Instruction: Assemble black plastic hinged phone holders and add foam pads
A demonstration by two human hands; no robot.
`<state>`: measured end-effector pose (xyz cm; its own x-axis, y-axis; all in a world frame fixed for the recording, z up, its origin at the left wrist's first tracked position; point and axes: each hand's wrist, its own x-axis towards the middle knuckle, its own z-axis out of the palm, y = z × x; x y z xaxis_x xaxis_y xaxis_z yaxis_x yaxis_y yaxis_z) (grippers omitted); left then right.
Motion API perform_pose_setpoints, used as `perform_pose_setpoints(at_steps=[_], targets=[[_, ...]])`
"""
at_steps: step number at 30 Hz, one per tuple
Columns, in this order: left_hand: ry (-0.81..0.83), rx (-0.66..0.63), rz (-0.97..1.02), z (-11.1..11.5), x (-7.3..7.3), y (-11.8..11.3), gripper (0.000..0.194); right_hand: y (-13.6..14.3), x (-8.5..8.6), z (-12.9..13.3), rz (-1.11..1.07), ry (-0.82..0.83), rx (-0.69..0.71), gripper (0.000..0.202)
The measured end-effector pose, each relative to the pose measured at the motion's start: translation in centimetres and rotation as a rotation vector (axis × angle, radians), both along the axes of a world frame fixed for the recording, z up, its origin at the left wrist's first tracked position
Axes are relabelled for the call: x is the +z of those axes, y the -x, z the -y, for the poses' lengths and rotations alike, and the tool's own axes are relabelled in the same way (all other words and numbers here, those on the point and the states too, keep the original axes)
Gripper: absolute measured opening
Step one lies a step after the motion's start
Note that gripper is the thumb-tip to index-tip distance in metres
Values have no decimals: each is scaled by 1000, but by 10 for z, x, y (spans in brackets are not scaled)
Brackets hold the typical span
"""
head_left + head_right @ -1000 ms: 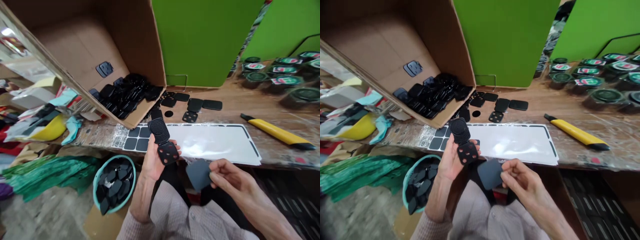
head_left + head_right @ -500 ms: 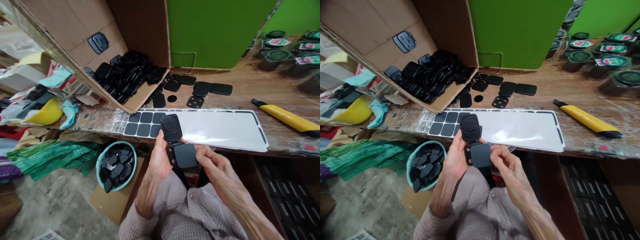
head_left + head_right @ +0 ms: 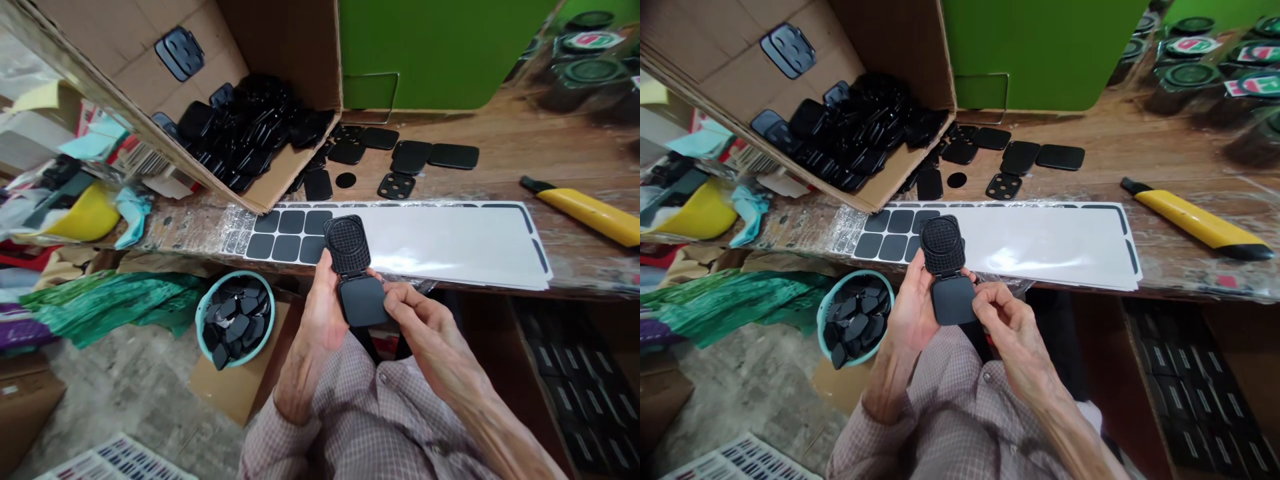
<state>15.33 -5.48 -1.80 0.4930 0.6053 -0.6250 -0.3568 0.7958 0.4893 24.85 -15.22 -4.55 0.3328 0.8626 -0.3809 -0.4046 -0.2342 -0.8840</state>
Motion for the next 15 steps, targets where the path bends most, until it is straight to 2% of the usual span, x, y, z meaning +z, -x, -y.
perform_pose_setpoints(at_steps=[7, 15], targets=[[0, 12, -25, 1, 0, 0, 53, 1, -1, 0, 66, 20, 17, 27], [2, 3, -21, 0, -2, 1, 52, 2, -4, -1, -15, 14, 10, 24]])
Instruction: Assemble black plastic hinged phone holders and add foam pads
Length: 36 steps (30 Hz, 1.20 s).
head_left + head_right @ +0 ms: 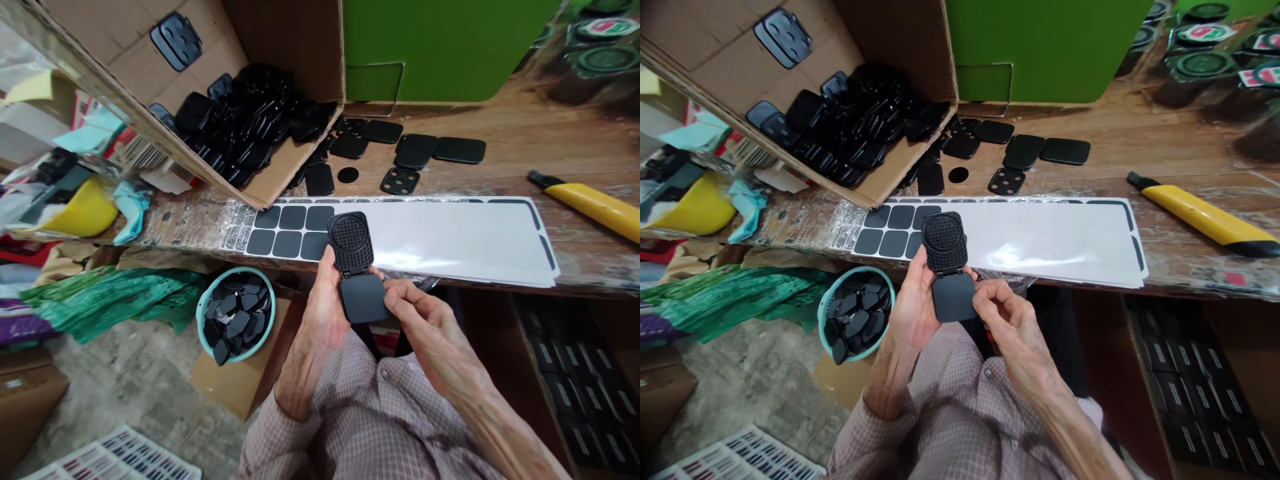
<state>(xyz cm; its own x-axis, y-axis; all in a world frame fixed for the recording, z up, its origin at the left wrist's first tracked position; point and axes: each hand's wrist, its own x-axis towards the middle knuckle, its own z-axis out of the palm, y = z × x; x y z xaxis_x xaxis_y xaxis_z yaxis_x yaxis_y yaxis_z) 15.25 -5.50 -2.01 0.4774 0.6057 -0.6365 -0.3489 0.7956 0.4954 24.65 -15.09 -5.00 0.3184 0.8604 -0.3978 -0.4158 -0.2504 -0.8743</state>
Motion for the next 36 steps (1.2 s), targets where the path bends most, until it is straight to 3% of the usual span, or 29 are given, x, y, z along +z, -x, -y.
perform_pose_setpoints(at_steps=[6, 25, 36], targets=[[12, -43, 44, -2, 0, -1, 58, 0, 0, 0, 5, 11, -10, 22], [-19, -30, 2, -2, -5, 0, 48, 0, -6, -1, 131, 42, -3, 21], [-12, -27, 10, -1, 0, -1, 51, 1, -2, -5, 153, -3, -56, 22]])
